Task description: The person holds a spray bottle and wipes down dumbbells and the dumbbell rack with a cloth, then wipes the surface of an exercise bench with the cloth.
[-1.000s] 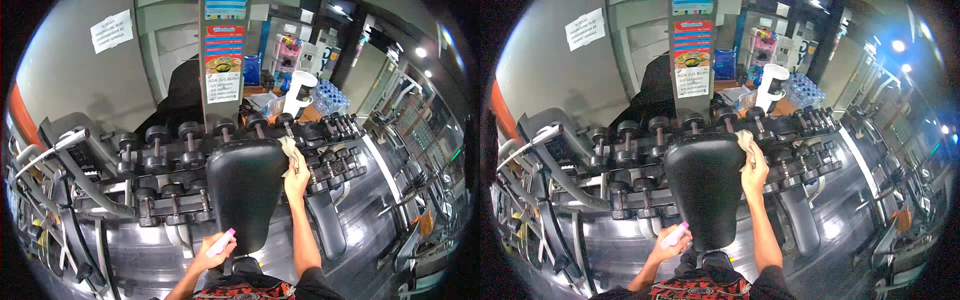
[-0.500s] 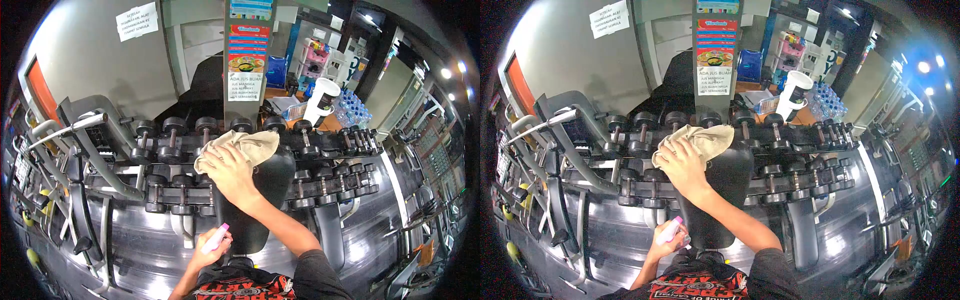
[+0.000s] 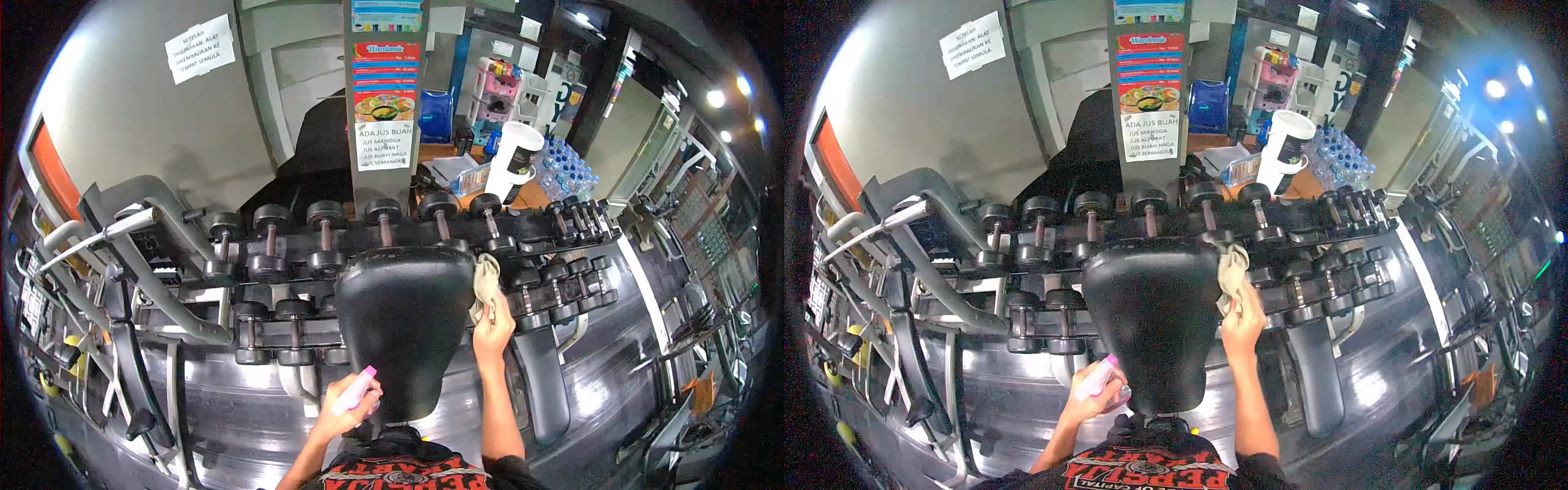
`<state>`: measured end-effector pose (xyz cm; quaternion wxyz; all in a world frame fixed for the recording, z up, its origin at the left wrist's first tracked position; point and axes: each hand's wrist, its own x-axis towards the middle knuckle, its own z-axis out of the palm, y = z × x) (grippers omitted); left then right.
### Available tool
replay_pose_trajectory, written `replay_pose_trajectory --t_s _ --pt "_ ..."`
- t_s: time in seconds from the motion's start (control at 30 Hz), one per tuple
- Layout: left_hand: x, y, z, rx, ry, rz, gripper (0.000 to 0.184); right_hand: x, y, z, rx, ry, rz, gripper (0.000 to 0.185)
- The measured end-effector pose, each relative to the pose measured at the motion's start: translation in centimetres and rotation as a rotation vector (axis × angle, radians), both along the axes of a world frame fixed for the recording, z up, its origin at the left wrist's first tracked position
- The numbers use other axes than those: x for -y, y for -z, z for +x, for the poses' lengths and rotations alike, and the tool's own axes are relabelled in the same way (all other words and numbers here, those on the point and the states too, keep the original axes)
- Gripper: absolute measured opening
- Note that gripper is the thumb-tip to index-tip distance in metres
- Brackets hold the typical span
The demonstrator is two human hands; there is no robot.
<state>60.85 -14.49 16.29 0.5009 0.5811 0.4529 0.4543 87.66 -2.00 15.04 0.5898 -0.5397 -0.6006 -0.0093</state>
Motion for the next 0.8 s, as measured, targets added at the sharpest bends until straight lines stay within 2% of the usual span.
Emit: replay_pose_trajectory --t_s 0.03,0.1,0.27,0.33,0.47,0.53,0.6,0.67,0.7,0.73,0.8 --pt "-0.1 0.1 -0.1 0.054 0.002 -0.007 0.01 0.4 0.6 -0.3 0.0 0.006 -0.001 0.023" --pt "-0.1 -0.3 -0.5 0.065 0.003 -0.053 0.007 1.6 0.2 -2.3 -0.338 0.021 -0.243 0.026" --pt "0.0 0.4 -2.5 0.053 0.017 -0.089 0.004 1.2 -2.3 -6.5 -0.474 0.119 -0.097 0.029" --pt "0.2 0.6 -3.4 0.024 -0.006 -0.028 0.003 0.7 -3.4 -8.5 0.04 0.206 0.198 0.031" --pt "0.5 2.2 -5.5 0.045 0.031 -0.069 0.008 1.4 -6.6 -15.1 0.425 -0.073 0.149 0.036" --pt "0.6 2.5 -6.2 0.107 0.023 -0.095 0.008 1.8 -6.3 -18.2 0.479 -0.203 0.101 0.036" --pt "0.6 2.9 -7.0 0.104 0.03 -0.085 0.008 2.0 -4.9 -20.2 0.546 -0.323 0.168 0.034" --pt "0.8 2.7 -7.7 0.042 0.037 -0.026 0.009 2.2 -4.7 -20.4 0.188 -0.413 0.017 0.034" --pt "1.0 2.7 -8.0 0.039 0.048 -0.026 0.009 2.6 -4.8 -20.0 0.03 -0.62 -0.312 0.044" --pt "1.1 2.8 -8.3 0.063 0.049 -0.032 0.009 2.4 -5.7 -18.6 0.218 -0.58 -0.001 0.037" --pt "1.5 3.0 -8.8 0.086 0.059 -0.041 0.009 2.1 -2.6 -15.8 0.584 -0.442 0.124 0.031"
